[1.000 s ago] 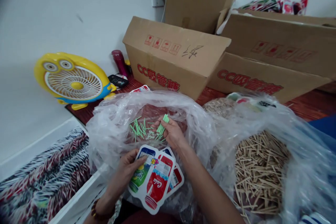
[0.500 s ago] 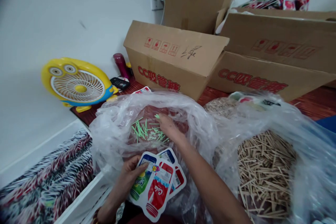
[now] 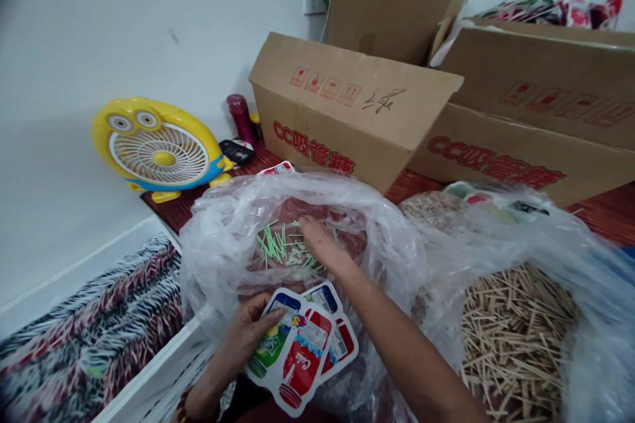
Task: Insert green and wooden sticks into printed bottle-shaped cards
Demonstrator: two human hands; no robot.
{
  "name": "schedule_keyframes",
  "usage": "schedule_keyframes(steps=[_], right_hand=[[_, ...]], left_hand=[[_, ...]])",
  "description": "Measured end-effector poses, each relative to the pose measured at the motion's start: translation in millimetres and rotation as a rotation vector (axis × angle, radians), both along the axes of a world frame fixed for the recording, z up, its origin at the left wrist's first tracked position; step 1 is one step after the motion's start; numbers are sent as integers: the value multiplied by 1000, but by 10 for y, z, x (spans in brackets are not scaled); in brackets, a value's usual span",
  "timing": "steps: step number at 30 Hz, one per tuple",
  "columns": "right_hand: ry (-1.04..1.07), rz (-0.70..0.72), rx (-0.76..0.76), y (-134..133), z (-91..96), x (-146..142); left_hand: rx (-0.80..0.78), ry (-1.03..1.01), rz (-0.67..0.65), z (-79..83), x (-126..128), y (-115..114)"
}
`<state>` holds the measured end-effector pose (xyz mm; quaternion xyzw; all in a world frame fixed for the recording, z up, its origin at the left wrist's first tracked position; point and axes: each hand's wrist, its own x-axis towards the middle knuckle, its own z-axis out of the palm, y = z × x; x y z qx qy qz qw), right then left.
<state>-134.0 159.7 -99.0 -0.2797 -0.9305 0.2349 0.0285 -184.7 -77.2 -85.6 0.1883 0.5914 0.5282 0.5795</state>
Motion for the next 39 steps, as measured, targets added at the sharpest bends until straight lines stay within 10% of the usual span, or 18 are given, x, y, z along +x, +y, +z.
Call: schedule_keyframes(steps=[27, 36, 39], right_hand=[[822, -314, -791, -88, -197, -102], [817, -291, -1199, -411, 397, 438], [622, -167, -1062, -537, 578, 734]], left_hand=[[20, 30, 17, 15, 42, 40], [-36, -45, 17, 172, -33, 203], [-35, -38, -31, 202, -41, 286]])
